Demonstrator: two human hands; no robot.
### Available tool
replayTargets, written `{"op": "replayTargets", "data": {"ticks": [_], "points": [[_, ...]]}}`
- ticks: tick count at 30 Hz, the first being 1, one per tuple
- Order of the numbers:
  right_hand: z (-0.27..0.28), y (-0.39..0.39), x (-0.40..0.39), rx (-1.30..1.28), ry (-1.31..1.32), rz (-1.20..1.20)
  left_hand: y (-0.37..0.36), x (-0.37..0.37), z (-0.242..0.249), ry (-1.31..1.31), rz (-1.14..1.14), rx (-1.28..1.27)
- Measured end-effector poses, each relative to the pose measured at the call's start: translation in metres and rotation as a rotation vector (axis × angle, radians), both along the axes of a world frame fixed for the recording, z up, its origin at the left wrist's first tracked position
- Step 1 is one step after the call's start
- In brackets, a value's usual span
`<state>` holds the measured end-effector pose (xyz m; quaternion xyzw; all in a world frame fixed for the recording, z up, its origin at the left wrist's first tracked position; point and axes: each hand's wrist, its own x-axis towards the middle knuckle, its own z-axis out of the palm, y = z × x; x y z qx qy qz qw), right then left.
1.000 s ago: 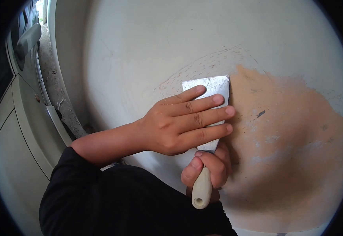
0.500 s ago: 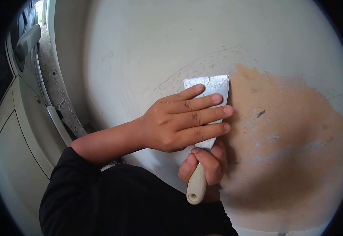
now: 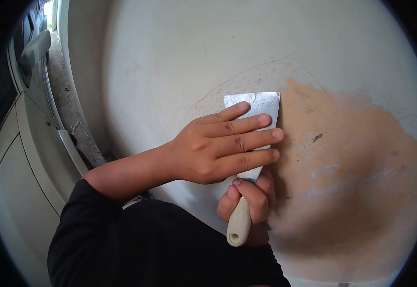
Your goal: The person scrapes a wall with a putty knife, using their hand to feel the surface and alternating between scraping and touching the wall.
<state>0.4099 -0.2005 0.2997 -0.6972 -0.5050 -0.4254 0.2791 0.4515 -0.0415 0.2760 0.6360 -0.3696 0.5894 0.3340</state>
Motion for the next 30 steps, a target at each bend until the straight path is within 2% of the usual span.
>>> {"op": "replayTargets", "data": {"ticks": [13,15,18,30], "points": [[0.007,0.0,-0.007,0.033,0.043,-0.061,0.003,0.0,0.013,-0.011,0.009,0.014],[0.004,-0.004,-0.007,0.002,0.058,-0.005,0.002,-0.002,0.007,-0.003,-0.008,0.035],[0.005,0.004,-0.001,0.019,-0.013,0.006,0.003,-0.001,0.007,-0.008,-0.006,0.013],[0.0,-0.002,-0.001,0.009,-0.027,-0.025,0.003,0.0,0.007,-0.004,-0.009,0.037]]}}
